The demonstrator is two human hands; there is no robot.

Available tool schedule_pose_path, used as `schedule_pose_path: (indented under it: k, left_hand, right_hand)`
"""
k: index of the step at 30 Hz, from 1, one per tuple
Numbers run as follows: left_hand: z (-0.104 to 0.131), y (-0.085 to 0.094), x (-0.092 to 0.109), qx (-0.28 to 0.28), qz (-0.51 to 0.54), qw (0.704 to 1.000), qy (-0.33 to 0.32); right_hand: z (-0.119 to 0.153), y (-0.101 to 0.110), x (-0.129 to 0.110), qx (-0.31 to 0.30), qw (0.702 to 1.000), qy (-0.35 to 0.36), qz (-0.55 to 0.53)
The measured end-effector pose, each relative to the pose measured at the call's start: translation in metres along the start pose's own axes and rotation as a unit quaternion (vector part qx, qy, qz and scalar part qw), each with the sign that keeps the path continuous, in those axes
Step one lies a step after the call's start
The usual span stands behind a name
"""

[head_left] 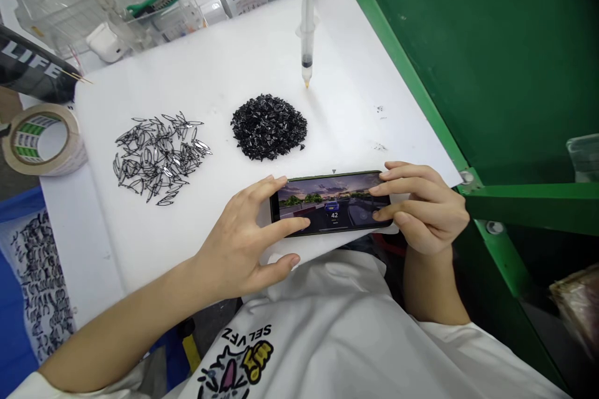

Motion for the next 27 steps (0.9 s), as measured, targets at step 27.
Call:
schedule_pose_path:
  k: [27]
  left_hand:
    - [0.0010, 0.0002, 0.0001, 0.016, 0.030, 0.999, -0.002]
  right_hand:
    - [0.0015, 0.0003, 0.0007, -0.004, 1.000, 0.014, -0.012]
Point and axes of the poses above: each hand's wrist, its own z-axis away from the middle knuckle, its own y-axis out of the back of the hand, x = y × z, the point moved 6 cm from there along -z, towards the middle knuckle, and after that the axes turned 4 degrees about x, right-handed, at the moved point
